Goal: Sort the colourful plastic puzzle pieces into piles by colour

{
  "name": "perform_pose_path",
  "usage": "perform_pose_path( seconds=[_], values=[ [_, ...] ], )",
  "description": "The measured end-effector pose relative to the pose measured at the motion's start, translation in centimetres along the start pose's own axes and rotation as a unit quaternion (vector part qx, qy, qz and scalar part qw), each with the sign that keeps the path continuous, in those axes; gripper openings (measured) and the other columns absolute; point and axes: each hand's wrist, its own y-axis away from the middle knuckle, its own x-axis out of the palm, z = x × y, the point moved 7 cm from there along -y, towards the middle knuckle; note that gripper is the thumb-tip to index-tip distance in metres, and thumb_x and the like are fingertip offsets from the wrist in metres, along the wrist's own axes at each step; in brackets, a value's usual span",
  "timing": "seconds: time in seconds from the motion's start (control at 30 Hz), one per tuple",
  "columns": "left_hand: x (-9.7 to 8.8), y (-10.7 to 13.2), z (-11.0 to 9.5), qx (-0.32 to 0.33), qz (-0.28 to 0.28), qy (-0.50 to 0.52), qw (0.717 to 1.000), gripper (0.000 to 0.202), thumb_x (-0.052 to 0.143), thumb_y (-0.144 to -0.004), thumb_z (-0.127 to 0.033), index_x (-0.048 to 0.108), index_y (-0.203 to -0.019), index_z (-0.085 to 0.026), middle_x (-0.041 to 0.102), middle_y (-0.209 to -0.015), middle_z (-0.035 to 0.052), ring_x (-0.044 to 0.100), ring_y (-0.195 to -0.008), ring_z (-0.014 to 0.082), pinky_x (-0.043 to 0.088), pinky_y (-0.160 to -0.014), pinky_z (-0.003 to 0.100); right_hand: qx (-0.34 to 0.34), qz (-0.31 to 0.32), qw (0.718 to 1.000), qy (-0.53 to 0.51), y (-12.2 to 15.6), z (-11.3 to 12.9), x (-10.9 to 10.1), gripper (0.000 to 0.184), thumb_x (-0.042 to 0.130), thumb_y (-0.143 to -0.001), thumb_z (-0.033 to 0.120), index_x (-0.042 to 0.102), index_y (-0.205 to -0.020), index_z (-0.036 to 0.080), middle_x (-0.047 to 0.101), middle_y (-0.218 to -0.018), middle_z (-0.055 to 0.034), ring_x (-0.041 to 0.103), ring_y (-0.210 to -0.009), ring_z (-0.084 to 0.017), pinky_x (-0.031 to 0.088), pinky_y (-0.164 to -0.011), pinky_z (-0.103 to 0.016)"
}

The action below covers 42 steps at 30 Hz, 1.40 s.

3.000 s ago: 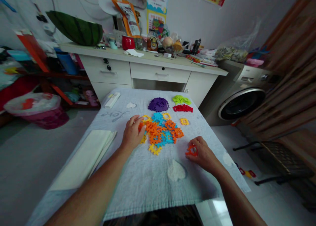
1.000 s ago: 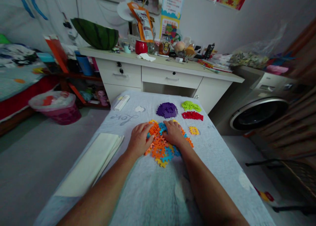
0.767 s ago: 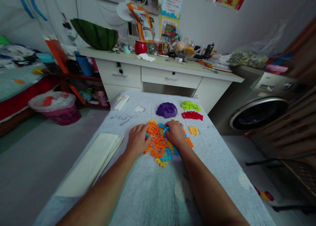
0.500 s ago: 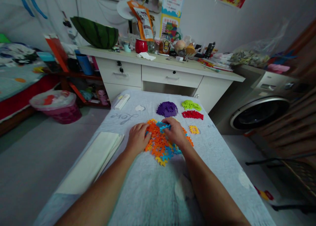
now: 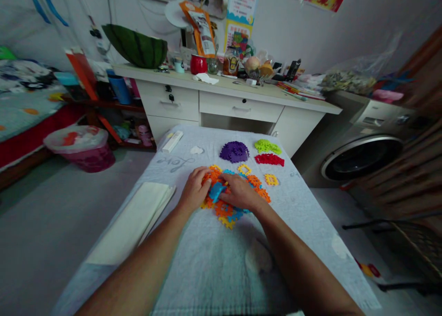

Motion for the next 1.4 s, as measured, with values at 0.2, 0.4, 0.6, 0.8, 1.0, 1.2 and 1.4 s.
perform_pose_path(
  seconds=[0.2,0.4,0.6,0.8,1.0,1.2,1.4],
  values=[
    [1.1,0.8,-2.1,0.041,0.077,-0.142,0.986,0.028,0.057,-0.085,-0.036,0.065,-0.109,-0.025,0.060,-0.128,0.0077,0.047,-0.124,0.0300,0.028,-0.108,0.058,-0.002,0.017,0.999,0.050,2.4,0.8,0.9,0.034,0.061,-0.078,0.022,0.060,-0.112,0.019,0.062,-0.118,-0.0091,0.051,-0.111,-0.025,0.034,-0.098,-0.041],
    [0.5,1.2,-3.4,0.046,0.043,-0.222,0.973,0.041,0.062,-0.080,-0.049,0.065,-0.115,-0.027,0.052,-0.136,0.0095,0.040,-0.128,0.0352,0.030,-0.105,0.057,0.062,-0.010,0.994,0.088,4.1,-2.8,0.1,0.044,0.049,-0.072,0.007,0.061,-0.112,0.020,0.061,-0.126,-0.0059,0.041,-0.121,-0.026,0.025,-0.106,-0.045],
    [-1.5,0.6,-2.7,-0.010,-0.009,-0.259,0.966,0.024,0.050,-0.089,-0.037,0.069,-0.092,-0.022,0.063,-0.102,0.0093,0.054,-0.096,0.0275,0.044,-0.084,0.044,0.124,-0.070,0.983,0.114,4.3,-5.9,-1.9,0.032,0.049,-0.073,0.008,0.067,-0.098,0.020,0.062,-0.125,-0.0065,0.043,-0.120,-0.027,0.024,-0.105,-0.046],
    [-1.1,0.4,-1.5,-0.031,0.019,-0.241,0.970,0.020,0.049,-0.086,-0.031,0.067,-0.088,-0.021,0.064,-0.091,0.0092,0.057,-0.091,0.0266,0.046,-0.085,0.043,0.111,-0.089,0.987,0.078,4.1,-5.5,-2.0,0.017,0.047,-0.086,0.019,0.064,-0.084,0.019,0.068,-0.093,-0.0069,0.056,-0.093,-0.021,0.034,-0.092,-0.036],
    [1.1,0.6,-1.6,0.029,0.061,-0.151,0.986,0.027,0.052,-0.084,-0.028,0.065,-0.106,-0.018,0.060,-0.122,0.0117,0.055,-0.113,0.0265,0.045,-0.100,0.043,0.058,-0.071,0.994,0.056,3.9,-4.0,-1.4,0.013,0.050,-0.084,0.019,0.062,-0.080,0.018,0.066,-0.082,-0.0036,0.057,-0.083,-0.018,0.034,-0.088,-0.034],
    [1.5,0.6,-1.6,0.048,0.070,-0.126,0.988,0.038,0.057,-0.079,-0.028,0.063,-0.116,-0.020,0.043,-0.144,0.0101,0.043,-0.132,0.0285,0.038,-0.111,0.045,0.053,-0.033,0.996,0.063,4.0,-3.9,-0.1,0.017,0.052,-0.083,0.021,0.065,-0.094,0.018,0.067,-0.102,-0.0073,0.056,-0.101,-0.022,0.031,-0.097,-0.040],
    [-1.4,0.1,-0.5,-0.035,-0.025,-0.205,0.978,0.024,0.055,-0.083,-0.034,0.068,-0.100,-0.022,0.057,-0.123,0.0111,0.053,-0.115,0.0306,0.043,-0.100,0.048,0.107,-0.054,0.987,0.103,4.2,-4.5,0.0,0.029,0.050,-0.087,0.022,0.062,-0.113,0.019,0.061,-0.124,-0.0102,0.048,-0.118,-0.025,0.023,-0.105,-0.047]
  ],
)
